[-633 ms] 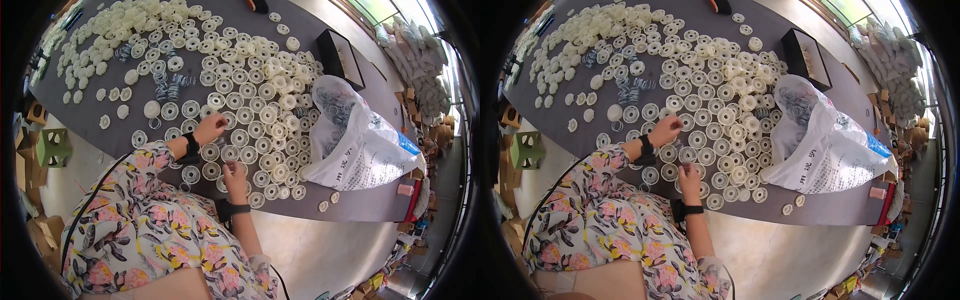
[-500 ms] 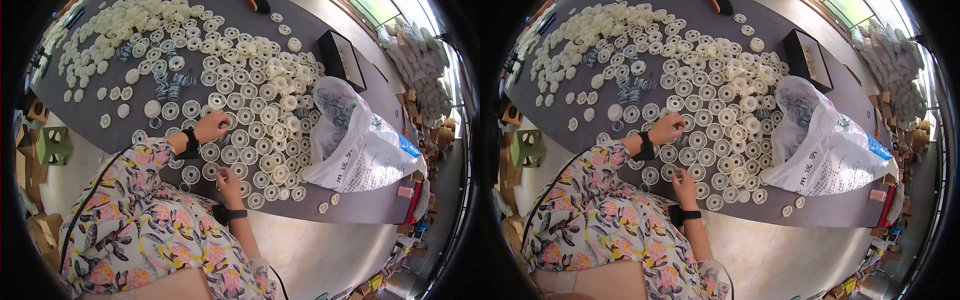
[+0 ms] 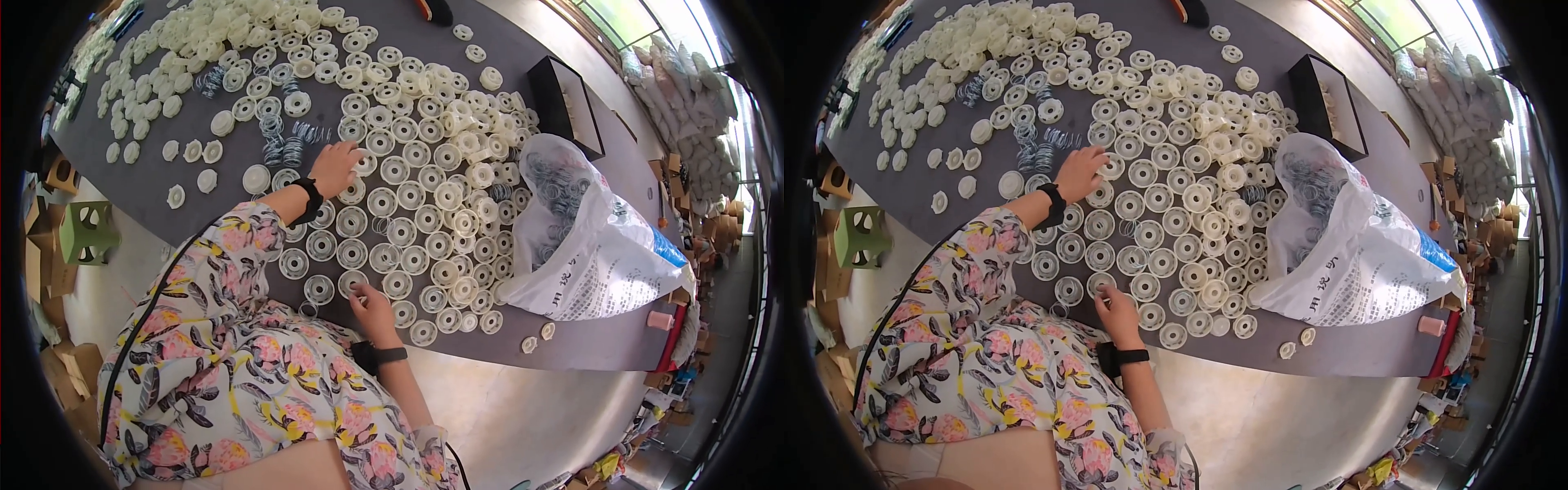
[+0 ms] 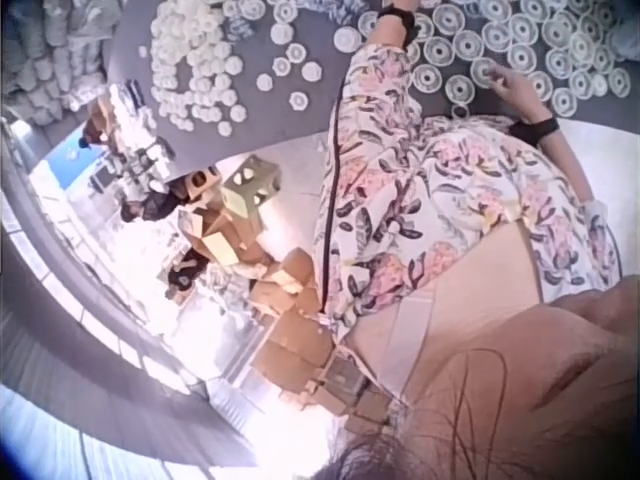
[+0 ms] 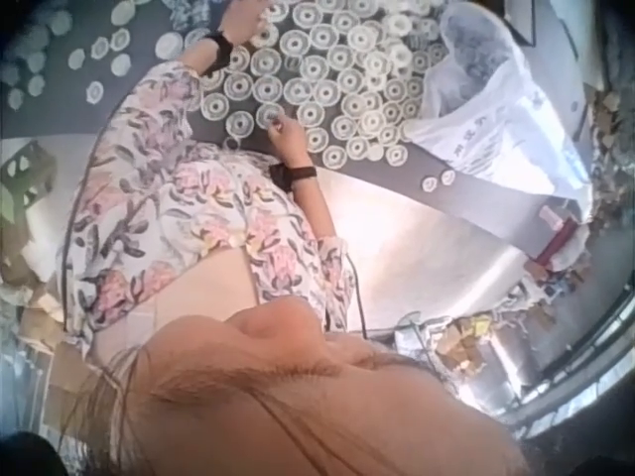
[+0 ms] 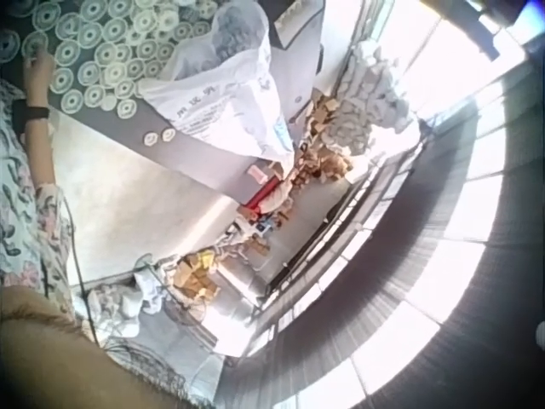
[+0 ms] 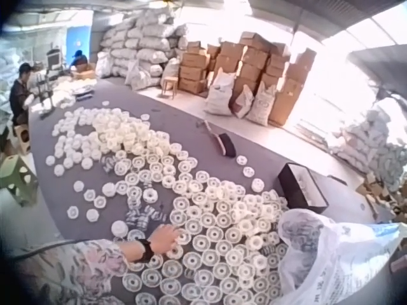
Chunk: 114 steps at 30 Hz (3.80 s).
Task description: Assembling small white plastic discs or caps with metal springs or rings at a factory workstation.
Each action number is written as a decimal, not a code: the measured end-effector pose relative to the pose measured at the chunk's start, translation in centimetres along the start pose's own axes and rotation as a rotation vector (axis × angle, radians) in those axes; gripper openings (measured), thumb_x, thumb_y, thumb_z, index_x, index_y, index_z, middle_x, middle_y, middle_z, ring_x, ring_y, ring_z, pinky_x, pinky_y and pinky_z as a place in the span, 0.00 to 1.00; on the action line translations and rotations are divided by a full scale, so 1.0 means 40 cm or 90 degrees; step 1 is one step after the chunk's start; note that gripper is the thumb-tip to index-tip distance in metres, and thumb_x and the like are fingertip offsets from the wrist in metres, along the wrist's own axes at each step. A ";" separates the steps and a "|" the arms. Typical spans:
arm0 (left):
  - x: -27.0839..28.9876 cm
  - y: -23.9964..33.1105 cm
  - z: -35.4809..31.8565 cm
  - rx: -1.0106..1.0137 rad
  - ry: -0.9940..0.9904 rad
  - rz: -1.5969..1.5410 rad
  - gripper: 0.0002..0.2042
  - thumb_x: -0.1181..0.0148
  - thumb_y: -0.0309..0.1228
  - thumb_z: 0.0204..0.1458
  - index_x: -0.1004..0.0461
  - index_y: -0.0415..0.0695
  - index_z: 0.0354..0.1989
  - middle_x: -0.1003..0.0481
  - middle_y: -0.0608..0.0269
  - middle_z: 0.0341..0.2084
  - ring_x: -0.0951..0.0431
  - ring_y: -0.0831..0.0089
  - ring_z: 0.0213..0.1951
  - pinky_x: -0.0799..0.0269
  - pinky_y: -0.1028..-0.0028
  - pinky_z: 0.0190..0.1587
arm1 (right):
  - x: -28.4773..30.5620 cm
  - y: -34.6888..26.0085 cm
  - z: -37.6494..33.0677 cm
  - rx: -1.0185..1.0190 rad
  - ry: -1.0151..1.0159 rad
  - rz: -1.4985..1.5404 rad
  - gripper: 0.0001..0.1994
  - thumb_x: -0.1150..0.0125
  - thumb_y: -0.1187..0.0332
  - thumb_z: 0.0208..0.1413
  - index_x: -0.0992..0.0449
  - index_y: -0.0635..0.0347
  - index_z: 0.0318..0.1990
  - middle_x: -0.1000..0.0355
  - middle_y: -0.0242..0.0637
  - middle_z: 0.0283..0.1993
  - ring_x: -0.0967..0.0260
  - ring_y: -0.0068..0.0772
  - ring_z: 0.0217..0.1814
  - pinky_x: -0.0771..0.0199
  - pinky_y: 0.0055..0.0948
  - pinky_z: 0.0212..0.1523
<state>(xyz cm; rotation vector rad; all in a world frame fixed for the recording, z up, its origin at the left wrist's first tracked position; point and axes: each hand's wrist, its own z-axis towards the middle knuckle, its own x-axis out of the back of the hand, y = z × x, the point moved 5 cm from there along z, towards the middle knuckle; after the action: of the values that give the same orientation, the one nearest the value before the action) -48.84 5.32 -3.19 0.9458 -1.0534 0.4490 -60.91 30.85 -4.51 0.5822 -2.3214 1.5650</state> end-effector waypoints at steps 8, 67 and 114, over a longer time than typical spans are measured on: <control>0.055 0.176 -0.430 -0.419 -0.549 -0.251 0.14 0.38 0.33 0.42 0.30 0.47 0.39 0.31 0.56 0.31 0.27 0.56 0.35 0.31 0.60 0.32 | 0.002 0.069 -0.028 -0.065 -0.033 0.042 0.09 0.41 0.67 0.53 0.24 0.60 0.40 0.26 0.36 0.29 0.29 0.27 0.30 0.31 0.26 0.33; -0.041 0.004 -0.045 0.055 -0.135 0.138 0.29 0.36 0.51 0.35 0.32 0.40 0.39 0.29 0.56 0.34 0.32 0.61 0.40 0.38 0.65 0.42 | 0.195 0.217 -0.187 -0.144 0.462 0.187 0.09 0.48 0.68 0.56 0.26 0.64 0.37 0.28 0.30 0.25 0.39 0.15 0.22 0.41 0.17 0.23; 0.090 -0.273 -0.021 0.304 -0.065 0.176 0.22 0.38 0.33 0.36 0.32 0.47 0.44 0.30 0.54 0.40 0.31 0.58 0.46 0.39 0.62 0.48 | 0.243 0.070 -0.178 -0.234 0.548 0.243 0.16 0.51 0.59 0.60 0.32 0.67 0.38 0.35 0.35 0.24 0.42 0.28 0.24 0.39 0.28 0.27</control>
<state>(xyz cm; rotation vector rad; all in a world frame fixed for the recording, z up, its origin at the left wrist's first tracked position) -38.96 -0.35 -4.95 1.2578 -1.2019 0.9166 -70.73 36.72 0.19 -0.5550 -1.9753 1.1211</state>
